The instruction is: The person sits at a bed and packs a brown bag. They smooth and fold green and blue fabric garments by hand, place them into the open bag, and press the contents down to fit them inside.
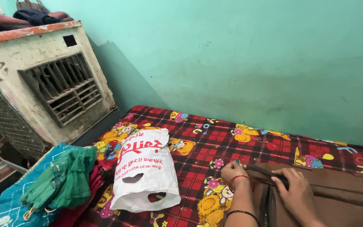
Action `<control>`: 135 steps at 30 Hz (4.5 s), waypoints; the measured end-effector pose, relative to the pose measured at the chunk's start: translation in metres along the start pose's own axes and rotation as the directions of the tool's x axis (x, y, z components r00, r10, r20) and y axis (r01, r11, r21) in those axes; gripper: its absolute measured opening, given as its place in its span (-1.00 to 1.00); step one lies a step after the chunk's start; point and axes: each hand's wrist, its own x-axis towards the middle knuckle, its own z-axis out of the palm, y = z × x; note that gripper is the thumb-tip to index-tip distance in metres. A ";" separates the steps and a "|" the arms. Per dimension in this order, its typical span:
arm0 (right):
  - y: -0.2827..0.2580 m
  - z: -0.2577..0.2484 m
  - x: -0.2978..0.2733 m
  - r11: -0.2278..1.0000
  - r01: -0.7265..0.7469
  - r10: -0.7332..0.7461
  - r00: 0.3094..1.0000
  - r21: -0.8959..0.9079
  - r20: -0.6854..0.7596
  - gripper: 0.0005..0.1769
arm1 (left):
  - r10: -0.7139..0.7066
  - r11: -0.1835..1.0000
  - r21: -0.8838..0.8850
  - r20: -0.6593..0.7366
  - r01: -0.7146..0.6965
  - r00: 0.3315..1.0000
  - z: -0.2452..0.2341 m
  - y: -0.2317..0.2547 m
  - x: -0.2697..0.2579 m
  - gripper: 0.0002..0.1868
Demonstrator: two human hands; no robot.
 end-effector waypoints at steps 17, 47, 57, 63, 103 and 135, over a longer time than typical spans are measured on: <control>0.008 0.008 -0.005 0.996 0.070 -0.069 0.997 -0.053 0.017 -0.73 | -0.312 0.946 -0.070 0.088 0.318 0.946 -0.011 -0.010 0.011 -0.80; 0.004 0.034 -0.019 0.885 -0.336 0.422 0.871 -0.323 0.251 -0.15 | 0.528 0.559 0.300 0.590 -0.773 0.611 -0.121 0.059 -0.093 -0.27; -0.075 0.013 -0.014 0.992 -0.125 0.125 0.992 -0.003 -0.012 -0.45 | 0.622 0.487 0.312 0.532 -0.816 0.575 -0.160 0.092 -0.082 -0.27; -0.076 0.009 -0.002 0.998 0.047 -0.043 0.994 0.034 -0.103 -0.52 | 0.645 0.442 0.374 0.500 -0.816 0.578 -0.168 0.113 -0.094 -0.29; -0.194 0.028 -0.012 0.960 -0.089 0.112 0.991 0.266 -0.073 -0.60 | 0.645 0.389 0.501 0.451 -0.773 0.617 -0.264 0.119 -0.057 -0.28; -0.384 0.125 -0.030 0.921 -0.268 0.222 0.957 0.283 0.185 -0.57 | 0.580 0.506 0.545 0.359 -0.669 0.731 -0.391 0.127 0.093 -0.32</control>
